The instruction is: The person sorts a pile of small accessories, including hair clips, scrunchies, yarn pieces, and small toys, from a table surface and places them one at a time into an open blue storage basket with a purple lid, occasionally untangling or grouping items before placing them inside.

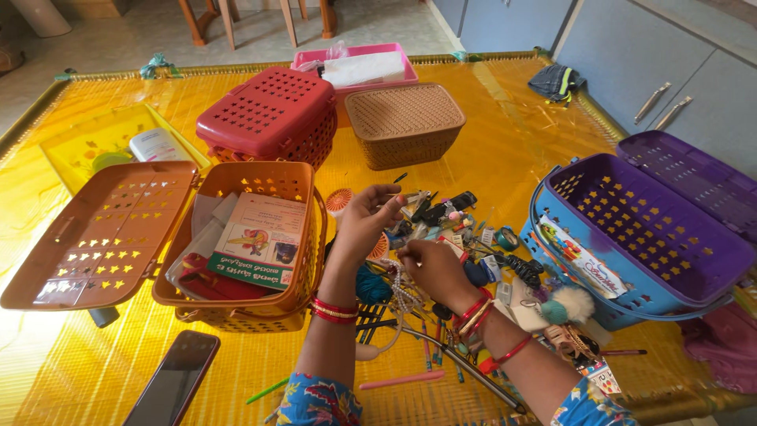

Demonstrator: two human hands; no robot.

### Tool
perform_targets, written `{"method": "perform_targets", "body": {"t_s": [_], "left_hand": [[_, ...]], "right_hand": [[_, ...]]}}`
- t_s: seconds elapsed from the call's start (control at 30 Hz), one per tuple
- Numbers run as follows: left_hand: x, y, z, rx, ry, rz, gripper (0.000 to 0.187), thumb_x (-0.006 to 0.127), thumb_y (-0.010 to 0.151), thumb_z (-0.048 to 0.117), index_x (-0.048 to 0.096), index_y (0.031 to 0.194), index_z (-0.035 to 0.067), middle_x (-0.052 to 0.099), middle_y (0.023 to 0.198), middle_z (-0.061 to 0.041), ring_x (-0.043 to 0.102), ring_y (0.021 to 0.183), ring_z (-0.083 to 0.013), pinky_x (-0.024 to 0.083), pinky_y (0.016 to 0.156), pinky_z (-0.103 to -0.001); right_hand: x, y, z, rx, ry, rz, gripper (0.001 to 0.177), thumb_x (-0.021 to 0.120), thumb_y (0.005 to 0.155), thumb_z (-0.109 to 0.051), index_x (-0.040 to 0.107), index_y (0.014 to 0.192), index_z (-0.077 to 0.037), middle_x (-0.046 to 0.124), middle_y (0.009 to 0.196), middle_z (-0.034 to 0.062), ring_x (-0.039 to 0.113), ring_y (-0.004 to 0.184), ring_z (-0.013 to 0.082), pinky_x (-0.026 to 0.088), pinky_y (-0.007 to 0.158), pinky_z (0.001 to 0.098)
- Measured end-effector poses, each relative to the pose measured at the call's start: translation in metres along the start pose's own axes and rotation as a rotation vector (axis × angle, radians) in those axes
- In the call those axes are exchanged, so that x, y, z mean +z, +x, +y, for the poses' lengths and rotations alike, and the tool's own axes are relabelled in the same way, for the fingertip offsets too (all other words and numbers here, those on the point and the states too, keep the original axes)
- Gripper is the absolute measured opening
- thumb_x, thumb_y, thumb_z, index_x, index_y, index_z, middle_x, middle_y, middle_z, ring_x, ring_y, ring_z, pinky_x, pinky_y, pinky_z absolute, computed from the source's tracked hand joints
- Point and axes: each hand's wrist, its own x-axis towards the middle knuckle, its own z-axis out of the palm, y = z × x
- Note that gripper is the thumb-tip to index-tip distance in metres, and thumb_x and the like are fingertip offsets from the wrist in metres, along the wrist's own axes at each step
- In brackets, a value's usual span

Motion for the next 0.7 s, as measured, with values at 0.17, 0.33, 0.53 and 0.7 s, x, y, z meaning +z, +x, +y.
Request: {"method": "perform_targets", "body": {"t_s": [0.17, 0.33, 0.53, 0.7], "left_hand": [[0.004, -0.001, 0.005, -0.016, 0.09, 0.01, 0.043, 0.073, 0.093, 0.029, 0.068, 0.123, -0.003, 0.075, 0.096, -0.005, 0.067, 0.078, -0.0078, 0.055, 0.07, -0.023], [0.01, -0.003, 0.011, -0.024, 0.111, 0.002, 0.043, 0.073, 0.093, 0.029, 0.069, 0.121, -0.002, 0.076, 0.095, -0.005, 0.069, 0.078, -0.0083, 0.056, 0.07, -0.023], [0.007, -0.004, 0.012, -0.038, 0.102, 0.021, 0.042, 0.074, 0.092, 0.029, 0.069, 0.121, -0.001, 0.075, 0.094, -0.006, 0.069, 0.078, -0.0089, 0.057, 0.07, -0.024], [0.006, -0.002, 0.007, -0.022, 0.083, 0.012, 0.041, 0.073, 0.093, 0.028, 0.068, 0.122, -0.001, 0.075, 0.095, -0.007, 0.068, 0.079, -0.0093, 0.057, 0.07, -0.024]], "right_hand": [[-0.007, 0.005, -0.001, 0.006, -0.032, -0.03, 0.027, 0.075, 0.086, -0.021, 0.071, 0.106, -0.004, 0.075, 0.101, 0.0147, 0.071, 0.097, 0.0324, 0.055, 0.085, 0.0415], [0.008, 0.002, -0.008, -0.041, -0.101, -0.262, 0.046, 0.078, 0.085, -0.019, 0.063, 0.125, -0.001, 0.07, 0.111, 0.022, 0.066, 0.105, 0.0388, 0.052, 0.089, 0.0473], [0.005, -0.002, -0.012, 0.088, -0.097, -0.207, 0.025, 0.071, 0.089, -0.018, 0.071, 0.111, -0.005, 0.074, 0.103, 0.0172, 0.072, 0.097, 0.0318, 0.055, 0.084, 0.0428], [-0.012, 0.002, -0.02, 0.016, 0.061, -0.052, 0.02, 0.067, 0.089, -0.007, 0.071, 0.107, -0.004, 0.073, 0.103, 0.0159, 0.073, 0.09, 0.0304, 0.057, 0.078, 0.0387]]}}
